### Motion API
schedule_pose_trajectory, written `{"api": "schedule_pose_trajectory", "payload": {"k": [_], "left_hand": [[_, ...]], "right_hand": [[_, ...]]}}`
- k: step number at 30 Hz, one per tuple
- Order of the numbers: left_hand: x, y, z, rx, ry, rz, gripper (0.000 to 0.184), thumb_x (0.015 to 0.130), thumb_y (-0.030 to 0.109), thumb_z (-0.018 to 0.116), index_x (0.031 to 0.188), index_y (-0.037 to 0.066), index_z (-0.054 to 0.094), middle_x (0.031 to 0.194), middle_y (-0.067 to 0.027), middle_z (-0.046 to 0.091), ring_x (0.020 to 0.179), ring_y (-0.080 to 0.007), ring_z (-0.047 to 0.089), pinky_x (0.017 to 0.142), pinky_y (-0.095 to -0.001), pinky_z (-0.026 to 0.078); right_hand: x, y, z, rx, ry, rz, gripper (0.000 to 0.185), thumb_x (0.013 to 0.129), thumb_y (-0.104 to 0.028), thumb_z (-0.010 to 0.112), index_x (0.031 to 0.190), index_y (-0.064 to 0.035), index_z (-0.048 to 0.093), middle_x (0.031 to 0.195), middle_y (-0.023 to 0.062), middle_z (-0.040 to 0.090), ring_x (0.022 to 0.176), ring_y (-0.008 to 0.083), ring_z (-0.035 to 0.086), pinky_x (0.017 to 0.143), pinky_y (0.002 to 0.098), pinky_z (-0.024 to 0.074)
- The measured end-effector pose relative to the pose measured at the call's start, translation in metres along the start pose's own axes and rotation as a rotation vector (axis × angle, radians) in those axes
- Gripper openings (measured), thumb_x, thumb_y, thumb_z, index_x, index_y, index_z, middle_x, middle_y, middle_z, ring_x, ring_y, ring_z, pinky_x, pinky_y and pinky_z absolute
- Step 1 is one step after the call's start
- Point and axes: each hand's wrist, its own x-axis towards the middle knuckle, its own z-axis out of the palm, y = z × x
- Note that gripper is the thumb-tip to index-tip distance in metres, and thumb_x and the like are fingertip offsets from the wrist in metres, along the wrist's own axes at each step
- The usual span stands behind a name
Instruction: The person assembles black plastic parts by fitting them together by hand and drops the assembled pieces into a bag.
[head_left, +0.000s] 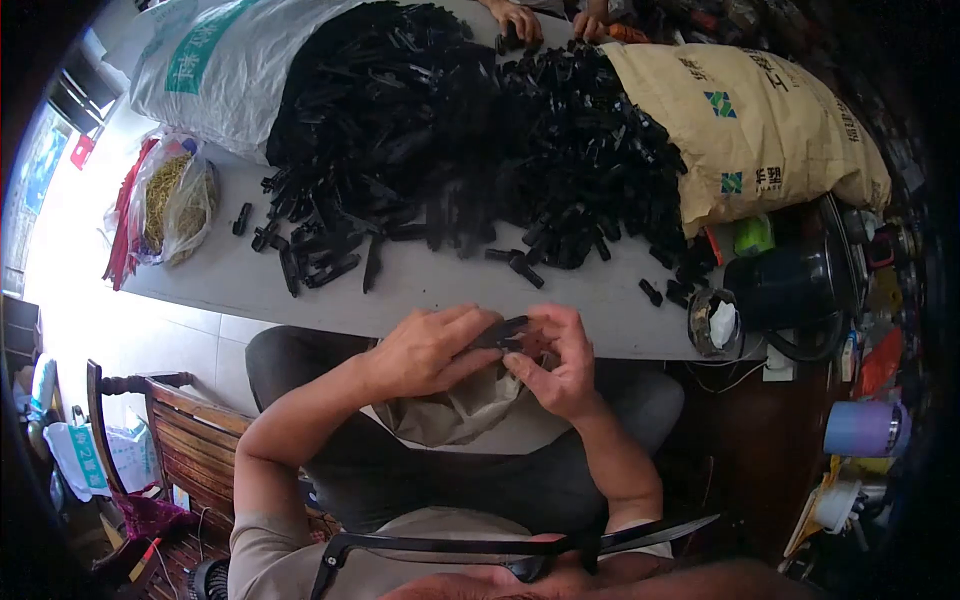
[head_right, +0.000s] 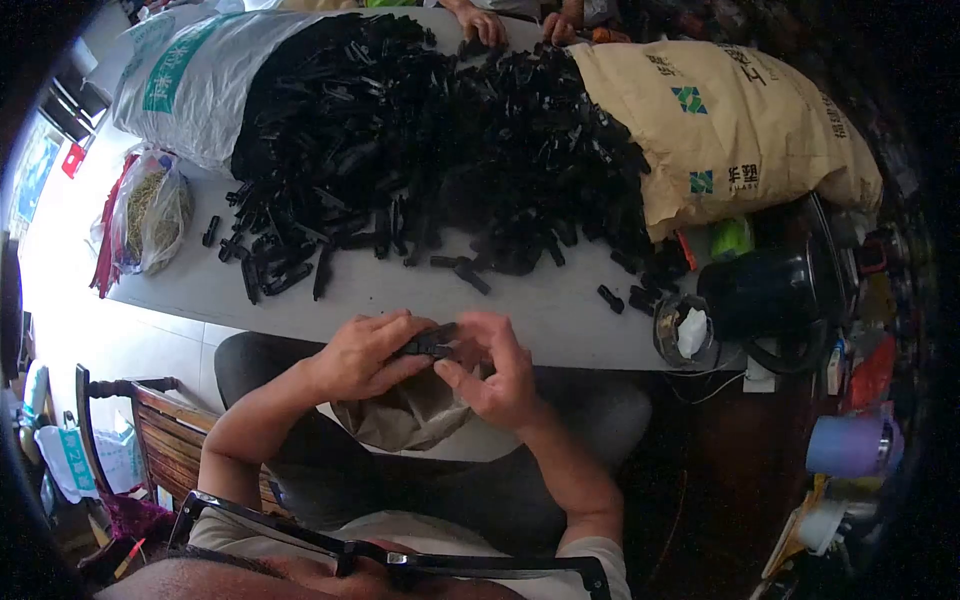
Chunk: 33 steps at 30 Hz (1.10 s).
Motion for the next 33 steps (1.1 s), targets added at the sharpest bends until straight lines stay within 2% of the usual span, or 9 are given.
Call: {"api": "schedule_pose_trajectory", "payload": {"k": [2, 5, 8, 14, 20, 23, 29, 32, 33], "left_hand": [[-0.002, -0.002, 0.0, 0.016, -0.025, 0.004, 0.042, 0.096, 0.023, 0.075, 0.131, 0.002, 0.062, 0.1, -0.0166, 0.067, 0.085, -0.0393, 0.07, 0.071, -0.0465, 0.056], [-0.003, -0.006, 0.003, 0.052, -0.042, 0.046, 0.042, 0.096, 0.024, 0.075, 0.129, 0.002, 0.062, 0.099, -0.016, 0.067, 0.082, -0.038, 0.07, 0.069, -0.046, 0.056], [-0.004, -0.007, 0.005, 0.072, -0.049, 0.05, 0.041, 0.096, 0.024, 0.075, 0.128, 0.002, 0.063, 0.098, -0.0142, 0.067, 0.08, -0.0358, 0.07, 0.067, -0.0445, 0.055], [-0.008, -0.007, 0.009, 0.07, -0.038, 0.143, 0.039, 0.094, 0.022, 0.077, 0.125, 0.003, 0.064, 0.095, -0.011, 0.067, 0.076, -0.0319, 0.07, 0.062, -0.0414, 0.052], [-0.003, -0.005, 0.003, 0.084, -0.034, 0.154, 0.042, 0.09, 0.026, 0.081, 0.124, 0.006, 0.066, 0.091, -0.01, 0.066, 0.074, -0.0308, 0.07, 0.06, -0.0414, 0.052], [0.001, -0.006, -0.003, -0.015, -0.072, 0.055, 0.032, 0.091, 0.025, 0.08, 0.114, 0.006, 0.068, 0.095, -0.0113, 0.067, 0.079, -0.0349, 0.069, 0.066, -0.0443, 0.055], [-0.005, -0.015, 0.002, 0.026, -0.009, 0.082, 0.035, 0.089, 0.035, 0.082, 0.102, 0.005, 0.07, 0.085, -0.0106, 0.065, 0.077, -0.0348, 0.069, 0.065, -0.0448, 0.055], [-0.007, -0.015, -0.01, 0.201, -0.129, 0.101, 0.041, 0.09, 0.043, 0.081, 0.096, 0.004, 0.069, 0.08, -0.0105, 0.063, 0.074, -0.0342, 0.068, 0.063, -0.0445, 0.053], [-0.007, -0.016, -0.015, 0.238, -0.051, 0.112, 0.046, 0.091, 0.048, 0.079, 0.088, 0.004, 0.066, 0.078, -0.0105, 0.063, 0.072, -0.0327, 0.069, 0.061, -0.0441, 0.053]], "right_hand": [[0.01, -0.012, -0.002, -0.14, -0.053, -0.039, 0.04, 0.093, -0.019, 0.081, 0.126, -0.0028, 0.064, 0.099, 0.0085, 0.073, 0.083, 0.0131, 0.069, 0.072, 0.0279, 0.0553], [0.014, -0.016, -0.011, -0.175, -0.131, -0.109, 0.042, 0.092, -0.017, 0.082, 0.128, -0.0032, 0.064, 0.099, 0.011, 0.073, 0.085, 0.0214, 0.074, 0.073, 0.0344, 0.0601], [0.013, -0.013, -0.014, -0.212, -0.156, -0.104, 0.039, 0.093, -0.017, 0.081, 0.126, -0.0029, 0.065, 0.099, 0.0119, 0.073, 0.086, 0.0225, 0.075, 0.073, 0.0356, 0.0603], [0.01, -0.015, -0.016, -0.276, -0.174, -0.197, 0.031, 0.094, -0.016, 0.081, 0.118, -0.0021, 0.067, 0.096, 0.0123, 0.073, 0.083, 0.022, 0.075, 0.072, 0.0357, 0.0599], [0.009, -0.013, -0.012, -0.213, -0.102, -0.249, 0.031, 0.09, -0.017, 0.085, 0.111, -0.0005, 0.069, 0.088, 0.0104, 0.072, 0.071, 0.0176, 0.07, 0.064, 0.031, 0.0549], [0.008, -0.013, -0.012, -0.23, -0.099, -0.215, 0.029, 0.09, -0.015, 0.085, 0.11, -0.0003, 0.069, 0.088, 0.0098, 0.072, 0.07, 0.0168, 0.068, 0.064, 0.0312, 0.0547], [0.014, -0.013, -0.01, -0.24, -0.146, -0.148, 0.028, 0.088, -0.011, 0.084, 0.109, -0.0006, 0.071, 0.085, 0.0081, 0.072, 0.071, 0.015, 0.07, 0.063, 0.0304, 0.055], [0.013, -0.011, -0.014, -0.258, -0.268, -0.033, 0.028, 0.085, -0.012, 0.087, 0.107, -0.0013, 0.073, 0.083, 0.0084, 0.072, 0.073, 0.0146, 0.071, 0.063, 0.0299, 0.0553], [0.015, -0.013, -0.015, -0.301, -0.343, -0.025, 0.028, 0.087, -0.017, 0.085, 0.107, -0.0015, 0.071, 0.089, 0.0132, 0.074, 0.074, 0.0232, 0.074, 0.063, 0.0371, 0.0576]]}}
